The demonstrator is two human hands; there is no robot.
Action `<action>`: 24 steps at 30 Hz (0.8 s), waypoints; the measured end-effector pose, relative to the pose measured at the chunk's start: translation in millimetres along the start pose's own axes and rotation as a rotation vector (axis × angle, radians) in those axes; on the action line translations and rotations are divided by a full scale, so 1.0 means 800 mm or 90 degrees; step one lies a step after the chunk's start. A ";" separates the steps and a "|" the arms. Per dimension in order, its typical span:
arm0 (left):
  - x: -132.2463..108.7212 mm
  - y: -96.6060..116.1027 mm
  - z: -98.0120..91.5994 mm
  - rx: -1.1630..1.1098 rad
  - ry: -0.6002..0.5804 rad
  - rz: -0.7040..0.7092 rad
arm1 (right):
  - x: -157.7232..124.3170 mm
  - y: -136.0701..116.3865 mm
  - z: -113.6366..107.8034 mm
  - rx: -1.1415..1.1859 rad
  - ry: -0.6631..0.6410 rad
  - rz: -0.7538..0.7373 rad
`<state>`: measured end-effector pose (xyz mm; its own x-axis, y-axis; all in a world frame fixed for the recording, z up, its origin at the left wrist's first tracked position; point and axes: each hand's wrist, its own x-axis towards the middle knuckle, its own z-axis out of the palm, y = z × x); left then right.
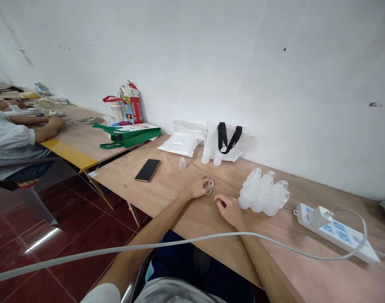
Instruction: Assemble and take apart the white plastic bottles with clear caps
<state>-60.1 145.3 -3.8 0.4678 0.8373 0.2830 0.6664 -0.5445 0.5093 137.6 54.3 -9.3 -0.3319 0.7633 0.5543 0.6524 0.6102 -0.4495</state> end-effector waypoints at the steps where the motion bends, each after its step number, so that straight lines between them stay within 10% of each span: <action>1: -0.005 -0.002 -0.004 0.004 0.001 0.002 | 0.000 0.000 0.000 -0.003 -0.001 -0.001; 24: -0.045 -0.006 -0.037 0.164 -0.023 0.048 | 0.001 -0.002 0.002 0.005 -0.008 -0.009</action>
<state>-97.4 119.4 7.8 0.5396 0.7937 0.2809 0.7520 -0.6043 0.2633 135.4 54.5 -9.1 -0.3502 0.7569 0.5517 0.6424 0.6228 -0.4466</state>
